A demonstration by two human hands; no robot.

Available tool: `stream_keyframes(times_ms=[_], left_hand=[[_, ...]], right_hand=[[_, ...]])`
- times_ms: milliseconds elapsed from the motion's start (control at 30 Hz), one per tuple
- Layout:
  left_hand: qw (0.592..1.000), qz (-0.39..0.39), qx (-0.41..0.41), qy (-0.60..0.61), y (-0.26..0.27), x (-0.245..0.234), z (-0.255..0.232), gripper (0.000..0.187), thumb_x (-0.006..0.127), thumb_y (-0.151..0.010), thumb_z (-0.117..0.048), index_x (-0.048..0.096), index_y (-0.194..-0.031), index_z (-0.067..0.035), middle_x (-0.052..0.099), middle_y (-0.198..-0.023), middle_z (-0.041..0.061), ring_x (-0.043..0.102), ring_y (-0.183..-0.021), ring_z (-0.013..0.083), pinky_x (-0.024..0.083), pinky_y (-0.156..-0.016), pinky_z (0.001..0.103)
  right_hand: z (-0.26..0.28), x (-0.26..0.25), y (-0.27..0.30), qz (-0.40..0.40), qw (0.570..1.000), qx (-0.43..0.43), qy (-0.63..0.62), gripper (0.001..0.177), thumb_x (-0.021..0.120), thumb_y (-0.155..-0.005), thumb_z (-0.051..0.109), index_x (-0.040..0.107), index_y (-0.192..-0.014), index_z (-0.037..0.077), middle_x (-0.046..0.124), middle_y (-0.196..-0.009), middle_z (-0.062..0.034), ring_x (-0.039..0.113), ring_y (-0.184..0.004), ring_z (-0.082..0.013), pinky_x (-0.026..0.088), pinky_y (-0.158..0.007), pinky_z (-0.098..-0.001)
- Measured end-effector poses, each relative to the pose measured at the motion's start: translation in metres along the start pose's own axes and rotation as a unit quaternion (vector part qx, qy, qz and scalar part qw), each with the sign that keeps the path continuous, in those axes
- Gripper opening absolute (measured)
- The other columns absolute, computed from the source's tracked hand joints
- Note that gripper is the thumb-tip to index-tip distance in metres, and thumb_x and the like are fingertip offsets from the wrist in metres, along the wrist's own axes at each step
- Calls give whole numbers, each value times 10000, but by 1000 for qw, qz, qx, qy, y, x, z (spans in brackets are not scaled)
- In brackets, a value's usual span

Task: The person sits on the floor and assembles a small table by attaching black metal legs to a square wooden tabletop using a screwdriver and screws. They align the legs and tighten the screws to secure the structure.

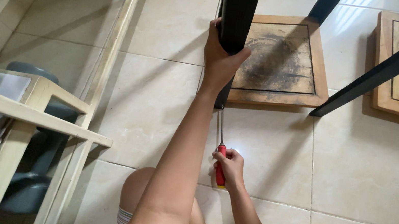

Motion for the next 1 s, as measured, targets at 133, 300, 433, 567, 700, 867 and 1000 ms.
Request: stream_keyframes(times_ms=[133,300,433,567,700,867,1000], left_hand=[[1000,-1,18,18,0,1,-4,598,774,-784,-68,439,-1278,-101,596,-962,41,651,-840,156,588,-723,324],[1000,-6,-11,2,-1,1,-2,654,780,-752,-73,433,-1305,-98,601,-988,42,664,-870,156,601,-752,326],[1000,-18,2,-1,2,-2,-11,691,789,-730,-51,441,-1325,-89,604,-1051,55,656,-946,179,583,-812,350],[1000,-18,-7,6,2,-4,-19,642,788,-731,-51,465,-1286,-82,595,-1013,62,641,-912,184,573,-790,359],[999,-31,6,13,1,-6,-24,601,782,-733,-48,479,-1252,-70,604,-989,60,641,-879,173,568,-769,347],[998,-14,-57,-3,1,-4,-20,593,776,-721,-70,491,-1242,-75,611,-951,53,656,-835,163,576,-720,335],[999,-22,-32,3,1,-6,-25,589,785,-721,-60,503,-1238,-59,615,-982,59,652,-877,169,572,-755,339]], right_hand=[[17,-10,14,-141,932,-137,305,313,749,-909,339,706,-929,30,728,-768,-170,687,-665,-300,551,-621,-415],[14,-14,8,-178,907,-186,334,290,687,-930,366,745,-951,83,720,-793,-192,660,-692,-361,520,-638,-468],[-19,-10,-13,-14,999,-32,31,373,630,-1004,386,688,-968,19,590,-681,-75,546,-515,-201,450,-486,-352],[-31,16,-14,305,802,180,-481,426,460,-1044,451,587,-1045,44,490,-664,21,412,-422,-65,367,-387,-235],[-19,18,-11,405,618,216,-639,428,445,-1082,457,544,-1111,42,479,-679,20,403,-431,-47,384,-410,-221],[-10,5,-18,285,847,218,-392,503,416,-1026,539,530,-967,53,510,-681,-17,408,-428,-90,382,-405,-242],[0,0,-8,110,955,214,-175,601,435,-962,630,503,-894,37,520,-667,-89,449,-446,-167,427,-431,-334]])
Point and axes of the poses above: each hand's wrist, its own y-axis away from the middle knuckle, its own x-axis out of the palm, z = x × y, the point moved 5 cm from there along -y, towards the middle knuckle
